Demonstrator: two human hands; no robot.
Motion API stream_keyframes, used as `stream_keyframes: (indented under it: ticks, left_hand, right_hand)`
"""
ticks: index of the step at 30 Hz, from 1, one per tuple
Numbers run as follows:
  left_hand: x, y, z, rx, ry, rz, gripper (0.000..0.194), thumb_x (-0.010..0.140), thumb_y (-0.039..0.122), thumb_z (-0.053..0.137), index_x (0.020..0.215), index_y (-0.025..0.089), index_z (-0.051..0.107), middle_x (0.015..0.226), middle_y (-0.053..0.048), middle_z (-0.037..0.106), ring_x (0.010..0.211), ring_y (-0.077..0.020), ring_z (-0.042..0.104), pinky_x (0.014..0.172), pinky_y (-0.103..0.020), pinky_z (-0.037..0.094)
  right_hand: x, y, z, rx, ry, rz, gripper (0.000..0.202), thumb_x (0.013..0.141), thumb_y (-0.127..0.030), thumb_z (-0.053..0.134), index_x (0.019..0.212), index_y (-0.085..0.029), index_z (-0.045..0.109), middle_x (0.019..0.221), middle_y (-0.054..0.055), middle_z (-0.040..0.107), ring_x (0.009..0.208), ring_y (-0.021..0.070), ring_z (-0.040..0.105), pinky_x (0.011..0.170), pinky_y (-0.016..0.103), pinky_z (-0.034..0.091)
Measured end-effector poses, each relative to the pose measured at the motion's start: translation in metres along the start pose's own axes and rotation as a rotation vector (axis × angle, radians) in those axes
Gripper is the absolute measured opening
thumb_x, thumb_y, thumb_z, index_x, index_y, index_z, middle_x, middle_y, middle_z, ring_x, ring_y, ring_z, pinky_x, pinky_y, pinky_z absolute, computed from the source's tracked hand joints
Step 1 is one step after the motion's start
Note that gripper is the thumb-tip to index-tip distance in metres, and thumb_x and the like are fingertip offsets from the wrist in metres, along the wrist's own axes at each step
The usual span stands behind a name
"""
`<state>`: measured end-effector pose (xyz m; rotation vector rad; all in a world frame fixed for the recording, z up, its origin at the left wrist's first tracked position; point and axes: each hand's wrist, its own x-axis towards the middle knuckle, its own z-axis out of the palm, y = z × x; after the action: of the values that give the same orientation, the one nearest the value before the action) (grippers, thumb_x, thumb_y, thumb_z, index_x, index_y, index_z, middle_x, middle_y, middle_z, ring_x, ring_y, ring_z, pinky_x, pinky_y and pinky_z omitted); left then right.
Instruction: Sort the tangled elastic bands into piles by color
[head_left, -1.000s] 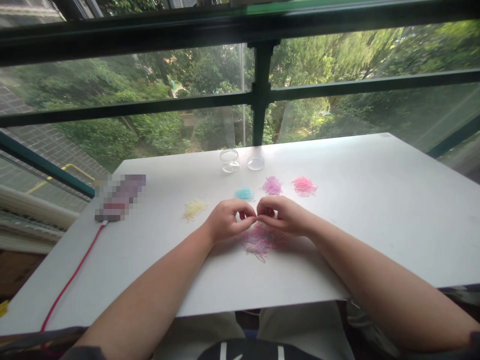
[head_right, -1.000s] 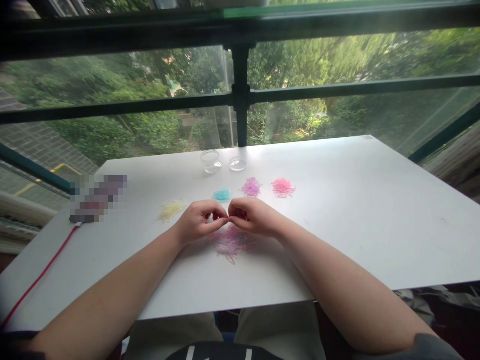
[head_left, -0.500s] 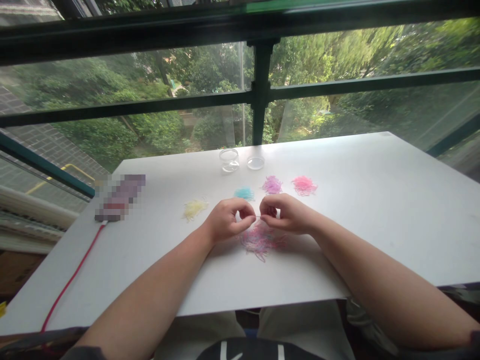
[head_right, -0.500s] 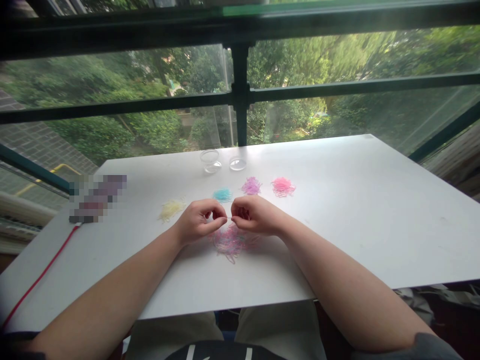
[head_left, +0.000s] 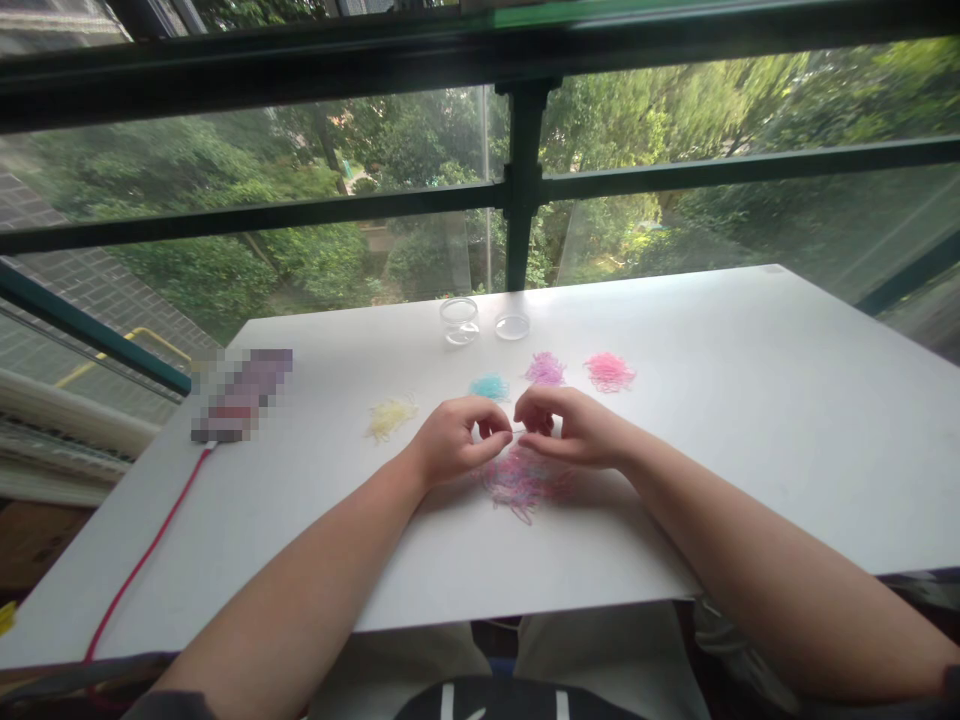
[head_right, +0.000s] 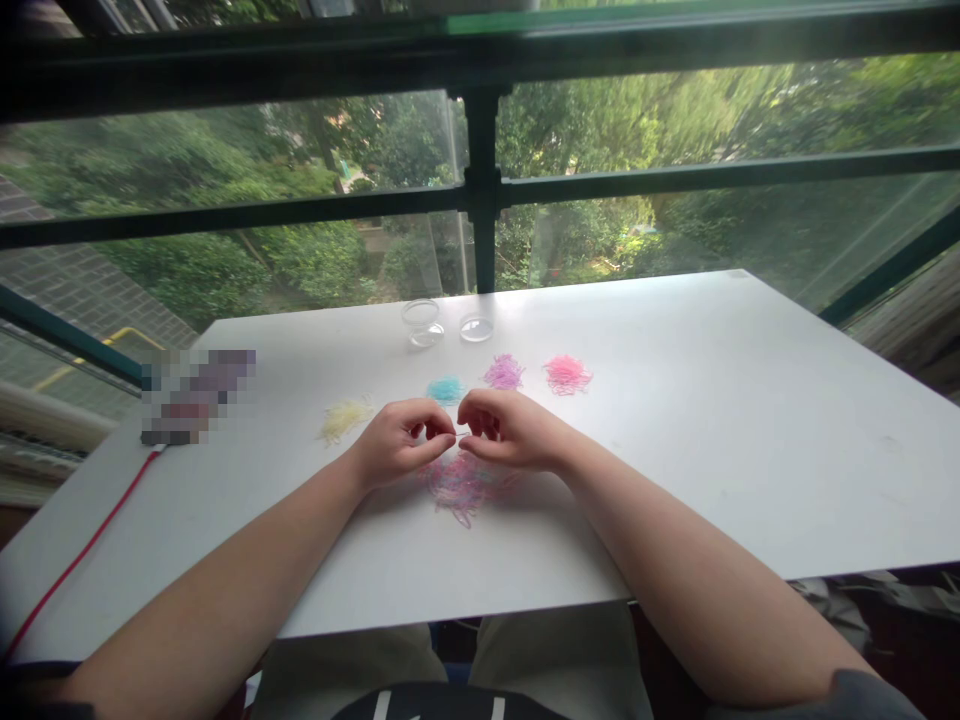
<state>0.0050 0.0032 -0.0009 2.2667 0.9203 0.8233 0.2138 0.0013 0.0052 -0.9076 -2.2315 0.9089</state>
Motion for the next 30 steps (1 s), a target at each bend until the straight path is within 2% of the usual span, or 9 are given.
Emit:
stream_keyframes:
  ticks: [4, 11, 19, 30]
  left_hand:
    - [0.0, 0.0, 0.0, -0.007, -0.01, 0.005, 0.007, 0.077, 0.014, 0.058, 0.074, 0.015, 0.064, 0.072, 0.0, 0.065, 0.064, -0.0084, 0.055, 0.062, -0.02, 0.043]
    - [0.0, 0.003, -0.001, 0.0, -0.022, 0.005, 0.007, 0.076, 0.015, 0.058, 0.073, 0.015, 0.064, 0.07, 0.0, 0.065, 0.063, -0.0088, 0.055, 0.062, -0.021, 0.044]
    - [0.0, 0.002, 0.0, -0.003, -0.02, -0.003, 0.008, 0.077, 0.016, 0.057, 0.073, 0.016, 0.063, 0.069, 0.0, 0.064, 0.063, -0.0094, 0.055, 0.063, -0.021, 0.043]
    - [0.0, -0.001, -0.003, -0.02, 0.011, -0.023, 0.007, 0.075, 0.015, 0.056, 0.071, 0.015, 0.062, 0.069, -0.001, 0.063, 0.063, -0.0096, 0.054, 0.062, -0.022, 0.044]
  right_hand:
    - [0.002, -0.001, 0.002, -0.038, -0.013, -0.015, 0.007, 0.074, -0.01, 0.053, 0.072, -0.016, 0.053, 0.062, -0.002, 0.052, 0.058, 0.0093, 0.047, 0.055, 0.021, 0.039]
    - [0.0, -0.003, -0.002, -0.062, -0.025, 0.034, 0.005, 0.075, -0.015, 0.053, 0.071, -0.017, 0.053, 0.061, -0.001, 0.054, 0.059, 0.0108, 0.048, 0.056, 0.023, 0.041]
    - [-0.001, -0.004, -0.006, -0.061, -0.019, 0.042, 0.006, 0.071, -0.011, 0.053, 0.069, -0.017, 0.054, 0.06, -0.001, 0.054, 0.058, 0.0106, 0.047, 0.055, 0.022, 0.04]
    - [-0.001, 0.002, -0.01, -0.034, 0.019, 0.037, 0.007, 0.073, -0.013, 0.054, 0.068, -0.017, 0.053, 0.059, -0.001, 0.053, 0.057, 0.0107, 0.046, 0.054, 0.023, 0.04]
